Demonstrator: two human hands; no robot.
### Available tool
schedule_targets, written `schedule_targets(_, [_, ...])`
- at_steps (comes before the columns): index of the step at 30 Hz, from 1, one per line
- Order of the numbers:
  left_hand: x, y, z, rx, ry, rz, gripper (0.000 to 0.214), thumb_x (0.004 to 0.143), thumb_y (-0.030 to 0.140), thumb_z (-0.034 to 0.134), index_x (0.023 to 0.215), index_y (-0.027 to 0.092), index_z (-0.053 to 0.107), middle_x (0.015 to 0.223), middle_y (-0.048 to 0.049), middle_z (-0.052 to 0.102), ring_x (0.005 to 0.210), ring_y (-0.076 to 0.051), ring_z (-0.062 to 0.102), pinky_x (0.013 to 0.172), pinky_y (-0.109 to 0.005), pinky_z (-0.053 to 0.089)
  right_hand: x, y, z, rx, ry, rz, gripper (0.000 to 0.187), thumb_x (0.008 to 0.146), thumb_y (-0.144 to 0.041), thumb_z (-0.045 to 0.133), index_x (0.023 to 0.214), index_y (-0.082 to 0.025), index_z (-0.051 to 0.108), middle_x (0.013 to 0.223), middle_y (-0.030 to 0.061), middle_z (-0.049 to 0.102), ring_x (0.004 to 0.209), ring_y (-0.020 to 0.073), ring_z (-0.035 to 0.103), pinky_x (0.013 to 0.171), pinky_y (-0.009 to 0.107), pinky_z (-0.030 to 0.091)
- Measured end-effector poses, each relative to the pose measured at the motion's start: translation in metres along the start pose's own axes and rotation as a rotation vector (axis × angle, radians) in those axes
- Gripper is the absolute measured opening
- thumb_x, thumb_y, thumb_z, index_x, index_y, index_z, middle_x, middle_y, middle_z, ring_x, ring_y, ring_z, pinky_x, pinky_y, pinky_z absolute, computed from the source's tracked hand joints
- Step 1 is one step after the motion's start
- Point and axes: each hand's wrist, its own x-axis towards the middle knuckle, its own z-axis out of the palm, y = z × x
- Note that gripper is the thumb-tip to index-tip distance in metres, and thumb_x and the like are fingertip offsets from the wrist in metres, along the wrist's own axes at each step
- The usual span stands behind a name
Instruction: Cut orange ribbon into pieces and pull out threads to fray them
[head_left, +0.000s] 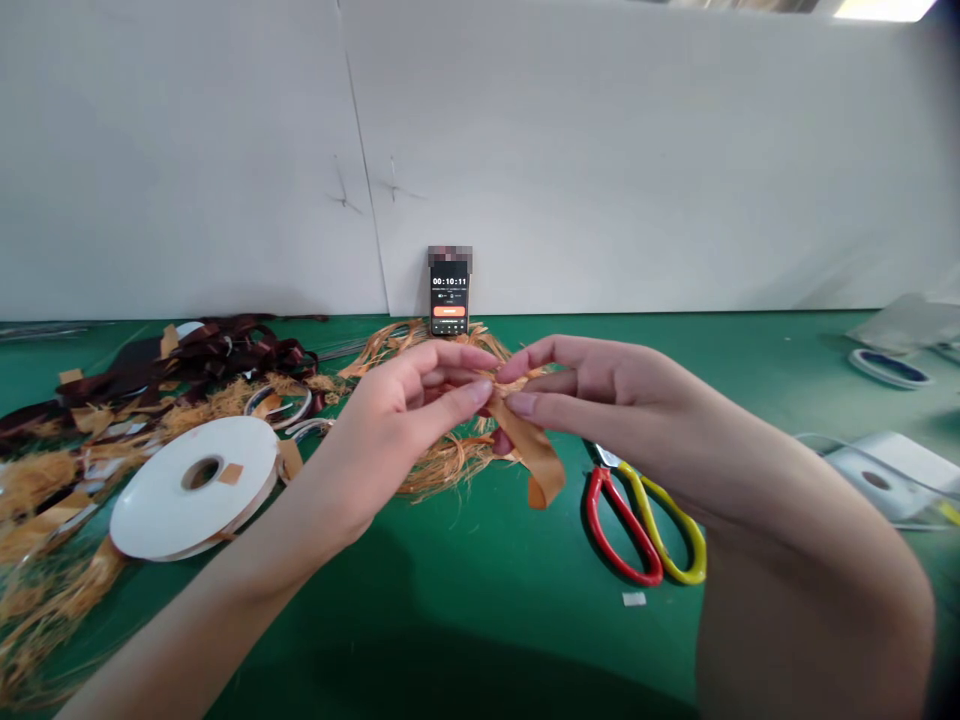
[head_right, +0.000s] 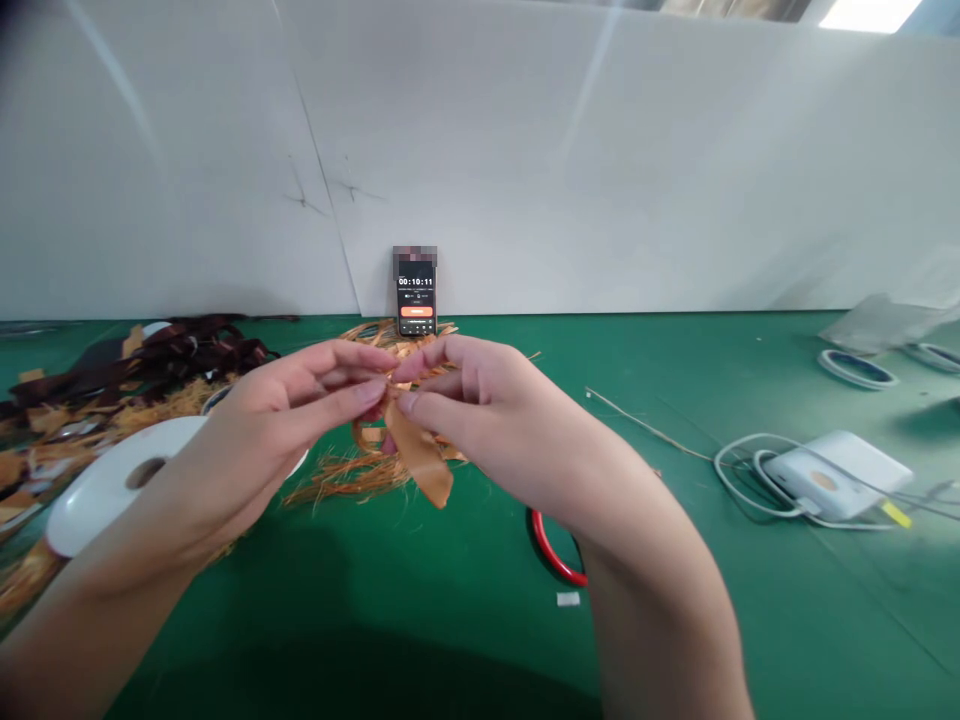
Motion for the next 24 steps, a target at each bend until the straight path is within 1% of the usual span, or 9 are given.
schedule_targets(3, [0.0011, 0.0002, -0.0015, -0.023, 0.025, -0.024, 0.016, 0.083, 0.03, 0.064, 0.095, 0.02, 0.067, 0.098, -0.0042, 0.07, 0.092, -0.018, 0.065, 0.083, -0.029, 0.052, 0.0003, -0.0003, -0.0009, -0.005, -0.013, 0.033, 0.014, 0.083, -0.034, 0.061, 0.088, -0.022, 0.062, 0.082, 0.0019, 0.069, 0.081, 0.0171, 0.065, 0.066, 0.027, 0.048])
schedule_targets(6, [0.0024, 0.0023, -0.0034, -0.016, 0.063, -0.06, 0.013, 0.083, 0.028, 0.063, 0.092, 0.02, 0.067, 0.094, -0.0035, 0.069, 0.091, -0.018, 0.065, 0.084, -0.03, 0.051, 0.0, -0.0006, -0.0021, -0.008, -0.01, 0.05, 0.01, 0.082, -0.031, 0.062, 0.085, -0.022, 0.063, 0.084, 0.0019, 0.069, 0.083, 0.0179, 0.065, 0.067, 0.028, 0.048])
schedule_targets(9, [0.0028, 0.0046, -0.0048, -0.018, 0.084, -0.081, 0.015, 0.084, 0.03, 0.062, 0.093, 0.02, 0.067, 0.096, -0.0031, 0.068, 0.093, -0.018, 0.063, 0.086, -0.031, 0.049, 0.0009, -0.0009, -0.0022, -0.007, 0.018, 0.069, 0.005, 0.081, -0.027, 0.062, 0.081, -0.022, 0.063, 0.082, 0.0016, 0.068, 0.081, 0.0175, 0.065, 0.064, 0.027, 0.047])
schedule_targets(13, [0.0023, 0.0073, -0.0058, -0.02, 0.079, -0.094, 0.023, 0.082, 0.035, 0.063, 0.099, 0.02, 0.065, 0.099, -0.0043, 0.068, 0.094, -0.02, 0.063, 0.087, -0.033, 0.048, 0.0032, -0.0009, -0.0006, -0.033, 0.045, 0.054, 0.005, 0.081, -0.024, 0.061, 0.077, -0.021, 0.063, 0.079, 0.0008, 0.067, 0.074, 0.0141, 0.062, 0.059, 0.024, 0.045])
schedule_targets(16, [0.0025, 0.0081, -0.0058, -0.01, 0.056, -0.111, 0.032, 0.076, 0.033, 0.071, 0.103, 0.02, 0.063, 0.103, -0.0045, 0.068, 0.099, -0.02, 0.063, 0.085, -0.031, 0.05, 0.0036, -0.0004, 0.0001, -0.044, 0.065, 0.05, 0.005, 0.081, -0.026, 0.062, 0.08, -0.021, 0.063, 0.076, 0.0004, 0.067, 0.069, 0.0129, 0.061, 0.056, 0.024, 0.044])
schedule_targets(18, [0.0027, 0.0075, -0.0054, 0.009, 0.019, -0.118, 0.036, 0.072, 0.027, 0.075, 0.104, 0.02, 0.062, 0.1, -0.0035, 0.069, 0.097, -0.019, 0.064, 0.082, -0.029, 0.051, 0.0033, 0.0002, 0.0001, -0.058, 0.061, 0.041, 0.008, 0.081, -0.029, 0.062, 0.081, -0.021, 0.064, 0.076, 0.0012, 0.068, 0.068, 0.0136, 0.061, 0.054, 0.024, 0.043])
schedule_targets(22, [0.0019, 0.0061, -0.0044, 0.047, -0.062, -0.114, 0.03, 0.072, 0.023, 0.075, 0.1, 0.021, 0.063, 0.084, -0.0001, 0.07, 0.082, -0.015, 0.068, 0.074, -0.026, 0.053, 0.0031, 0.0021, -0.0003, -0.123, 0.043, 0.008, 0.016, 0.081, -0.035, 0.061, 0.075, -0.021, 0.065, 0.075, 0.0026, 0.067, 0.068, 0.0149, 0.061, 0.053, 0.026, 0.042])
schedule_targets(24, [0.0016, 0.006, -0.0041, 0.064, -0.071, -0.107, 0.027, 0.073, 0.023, 0.074, 0.098, 0.022, 0.064, 0.081, 0.0007, 0.07, 0.079, -0.014, 0.068, 0.073, -0.025, 0.054, 0.0033, 0.0028, -0.0002, -0.136, 0.037, -0.006, 0.018, 0.082, -0.037, 0.059, 0.073, -0.022, 0.065, 0.074, 0.0029, 0.066, 0.068, 0.0153, 0.06, 0.054, 0.027, 0.043])
